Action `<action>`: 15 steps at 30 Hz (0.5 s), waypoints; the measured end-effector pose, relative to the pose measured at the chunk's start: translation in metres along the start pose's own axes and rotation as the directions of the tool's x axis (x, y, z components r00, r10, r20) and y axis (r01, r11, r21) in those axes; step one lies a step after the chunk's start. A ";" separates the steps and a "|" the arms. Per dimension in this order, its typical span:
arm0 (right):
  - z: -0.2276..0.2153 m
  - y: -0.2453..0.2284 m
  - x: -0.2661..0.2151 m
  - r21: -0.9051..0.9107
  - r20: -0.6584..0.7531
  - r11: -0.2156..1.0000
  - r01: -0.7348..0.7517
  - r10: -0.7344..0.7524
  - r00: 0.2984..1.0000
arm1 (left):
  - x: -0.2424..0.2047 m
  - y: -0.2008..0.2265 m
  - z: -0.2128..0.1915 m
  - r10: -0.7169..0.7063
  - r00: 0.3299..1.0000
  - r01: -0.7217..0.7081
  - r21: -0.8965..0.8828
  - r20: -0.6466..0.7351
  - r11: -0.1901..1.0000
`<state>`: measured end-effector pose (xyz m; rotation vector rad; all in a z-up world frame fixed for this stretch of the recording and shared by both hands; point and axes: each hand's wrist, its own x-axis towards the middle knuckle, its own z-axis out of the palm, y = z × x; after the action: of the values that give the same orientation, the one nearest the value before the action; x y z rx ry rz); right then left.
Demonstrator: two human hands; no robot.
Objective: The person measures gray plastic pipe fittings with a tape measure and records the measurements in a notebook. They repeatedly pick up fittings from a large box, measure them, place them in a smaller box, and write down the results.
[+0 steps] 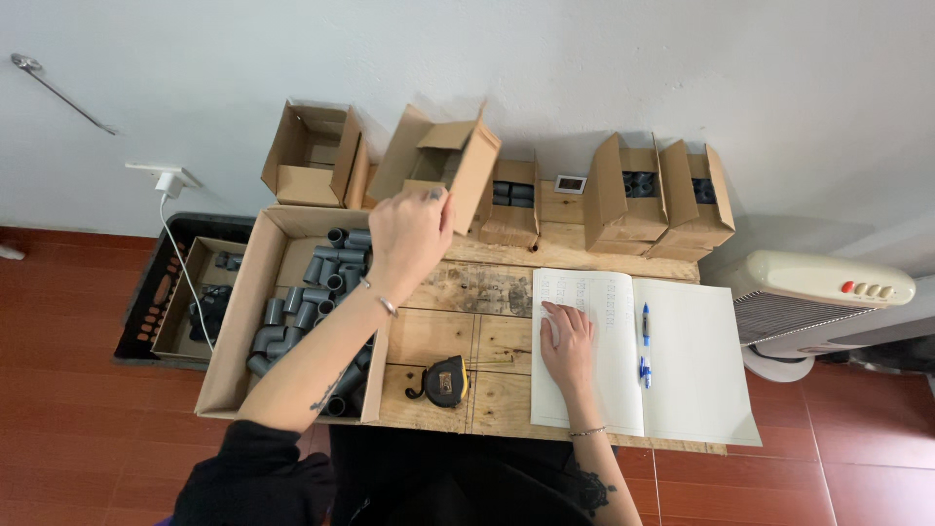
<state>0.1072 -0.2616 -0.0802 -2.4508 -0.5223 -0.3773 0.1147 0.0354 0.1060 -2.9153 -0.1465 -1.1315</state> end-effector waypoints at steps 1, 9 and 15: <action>0.000 0.001 0.001 -0.001 0.000 1.000 0.001 -0.001 1.000 | -0.009 0.002 -0.004 -0.001 1.000 0.001 0.000 0.000 1.000; -0.015 0.000 0.003 0.551 0.016 0.790 -0.270 0.313 0.949 | -0.096 0.013 0.000 0.422 0.899 -0.385 -0.248 0.118 0.889; -0.045 -0.014 0.008 0.749 0.086 0.595 -0.292 0.350 0.933 | -0.168 -0.002 0.048 0.660 0.749 -0.643 -0.177 0.061 0.745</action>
<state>0.1020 -0.2768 -0.0348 -1.6396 -0.1298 -0.0541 0.0235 0.0257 -0.0422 -2.7419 0.9301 -0.8558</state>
